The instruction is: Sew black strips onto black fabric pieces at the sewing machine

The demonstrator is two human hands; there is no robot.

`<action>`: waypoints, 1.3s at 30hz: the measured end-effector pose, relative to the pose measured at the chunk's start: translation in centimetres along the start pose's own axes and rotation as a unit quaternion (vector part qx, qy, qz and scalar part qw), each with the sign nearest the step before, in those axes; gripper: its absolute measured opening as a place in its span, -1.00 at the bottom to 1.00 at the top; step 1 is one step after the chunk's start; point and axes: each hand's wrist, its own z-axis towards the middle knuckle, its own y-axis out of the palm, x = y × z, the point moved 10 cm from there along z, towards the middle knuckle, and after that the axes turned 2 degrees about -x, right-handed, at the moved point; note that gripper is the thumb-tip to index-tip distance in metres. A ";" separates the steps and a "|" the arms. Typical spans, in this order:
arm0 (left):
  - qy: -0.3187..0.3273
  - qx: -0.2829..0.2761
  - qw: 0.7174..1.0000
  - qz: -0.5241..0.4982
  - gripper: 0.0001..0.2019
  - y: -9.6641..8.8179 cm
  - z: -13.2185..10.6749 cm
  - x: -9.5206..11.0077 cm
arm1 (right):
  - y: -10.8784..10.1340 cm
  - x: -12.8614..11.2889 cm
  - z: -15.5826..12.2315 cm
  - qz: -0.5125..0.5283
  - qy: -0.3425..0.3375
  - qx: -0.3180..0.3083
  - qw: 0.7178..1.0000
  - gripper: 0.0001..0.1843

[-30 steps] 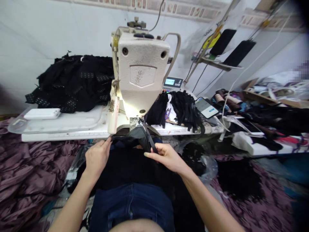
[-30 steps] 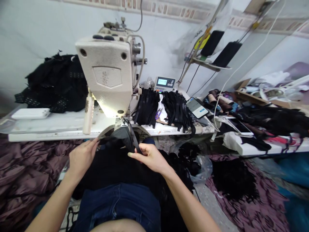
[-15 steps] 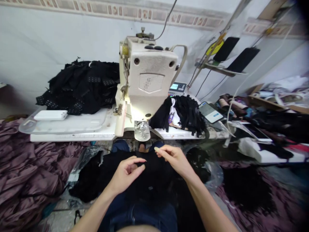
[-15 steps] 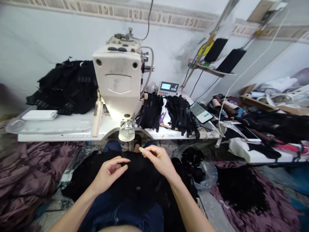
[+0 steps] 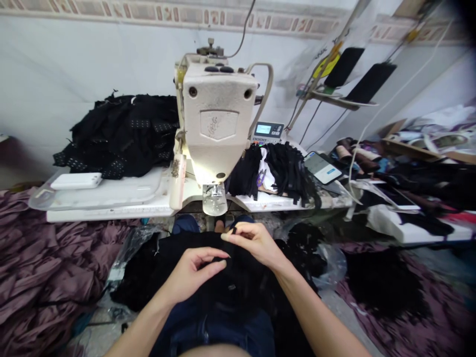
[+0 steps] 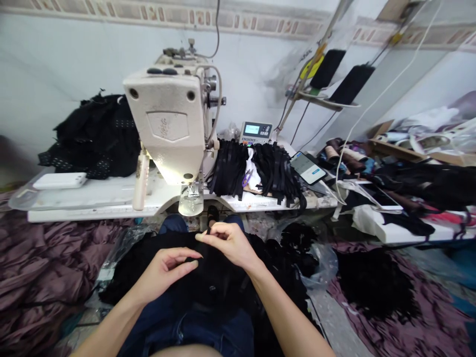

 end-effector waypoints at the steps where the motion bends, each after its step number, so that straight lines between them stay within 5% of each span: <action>1: 0.002 0.011 1.000 -0.015 -0.67 -0.6 0.0 0.5 | -0.5 -0.9 0.2 -0.010 -0.015 0.017 1.000 -0.52; 4: 0.011 0.045 0.999 -0.025 -0.67 -2.0 0.1 2.4 | -1.6 -3.7 0.8 -0.046 -0.070 0.063 0.995 -0.53; 7: 0.110 0.110 0.984 0.090 -0.76 -3.3 0.0 6.6 | -2.0 -5.8 1.7 -0.070 -0.113 0.113 0.985 -0.57; 9: 0.220 0.167 0.935 0.221 -0.82 -3.7 -0.7 10.3 | -2.0 -6.6 2.5 -0.077 -0.129 0.147 0.978 -0.58; 12: 0.355 0.199 0.818 0.406 -0.80 -2.5 -1.5 14.0 | -1.7 -7.5 3.9 -0.107 -0.158 0.175 0.966 -0.58; 16: 0.437 0.135 0.698 0.550 -0.73 -0.2 -1.0 14.5 | -1.6 -7.7 5.3 -0.140 -0.188 0.190 0.954 -0.58; 19: 0.451 0.126 0.656 0.591 -0.74 0.3 -0.7 13.9 | -2.0 -7.8 5.6 -0.151 -0.205 0.198 0.947 -0.62; 27: 0.426 0.183 0.668 0.583 -0.71 -0.1 -1.0 13.1 | 0.1 -8.2 3.7 -0.309 -0.256 0.035 0.915 -0.71; 32: 0.411 0.155 0.685 0.580 -0.66 0.3 -0.7 12.5 | -0.5 -6.3 2.8 -0.304 -0.211 0.045 0.928 -0.59; 39: 0.400 0.189 0.669 0.597 -0.63 1.0 -0.4 12.8 | -0.5 -1.7 1.6 -0.084 -0.104 0.142 0.981 -0.49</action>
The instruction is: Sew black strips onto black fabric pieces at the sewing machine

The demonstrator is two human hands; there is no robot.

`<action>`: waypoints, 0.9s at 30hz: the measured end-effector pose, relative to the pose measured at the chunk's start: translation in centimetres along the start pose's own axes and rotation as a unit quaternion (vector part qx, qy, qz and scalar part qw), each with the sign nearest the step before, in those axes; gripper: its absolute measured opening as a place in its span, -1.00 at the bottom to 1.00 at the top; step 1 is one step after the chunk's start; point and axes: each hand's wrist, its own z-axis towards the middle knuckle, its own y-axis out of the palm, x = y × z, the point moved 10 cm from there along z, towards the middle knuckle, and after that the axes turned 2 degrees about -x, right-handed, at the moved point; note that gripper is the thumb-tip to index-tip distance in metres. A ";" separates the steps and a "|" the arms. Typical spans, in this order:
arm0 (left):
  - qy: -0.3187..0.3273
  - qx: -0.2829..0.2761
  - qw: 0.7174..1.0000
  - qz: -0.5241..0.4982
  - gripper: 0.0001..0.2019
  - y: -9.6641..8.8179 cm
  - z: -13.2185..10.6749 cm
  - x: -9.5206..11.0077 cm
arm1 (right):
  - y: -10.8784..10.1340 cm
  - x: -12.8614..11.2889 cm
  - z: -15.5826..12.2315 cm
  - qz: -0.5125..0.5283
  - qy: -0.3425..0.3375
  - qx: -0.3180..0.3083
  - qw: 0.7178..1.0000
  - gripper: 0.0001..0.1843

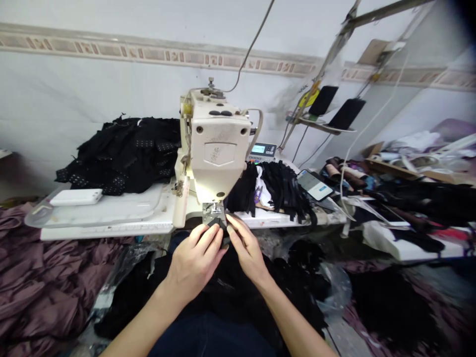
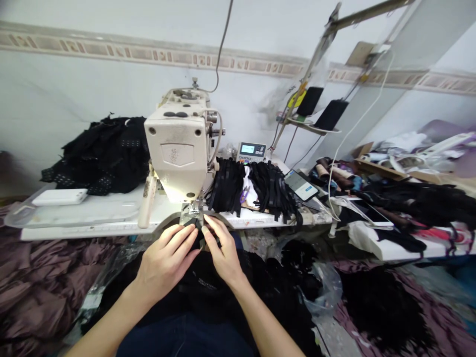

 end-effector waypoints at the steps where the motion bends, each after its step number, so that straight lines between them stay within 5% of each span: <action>1: -0.005 -0.005 1.000 0.004 -0.63 0.2 0.1 0.0 | 0.0 0.8 -0.4 0.028 0.027 0.020 0.999 -0.48; 6: -0.014 -0.018 0.999 0.046 -0.64 1.0 0.6 -0.1 | 0.8 3.3 -1.0 0.136 0.113 0.010 0.984 -0.53; 13: -0.028 -0.024 0.998 0.047 -0.62 1.6 1.3 -0.6 | -0.5 3.1 0.2 0.198 0.118 0.033 0.973 -0.64; 20: -0.046 -0.021 0.999 0.010 -0.57 1.7 0.9 -1.2 | 0.9 6.3 -1.0 0.272 0.199 0.052 0.940 -0.51; 24: -0.048 -0.032 0.998 0.013 -0.58 1.9 0.4 -1.5 | 3.1 7.4 -1.6 0.317 0.200 0.041 0.926 -0.37; 27: -0.063 -0.039 0.997 -0.020 -0.54 1.9 -0.1 -2.2 | 6.8 6.6 -2.7 0.321 0.192 -0.053 0.926 -0.30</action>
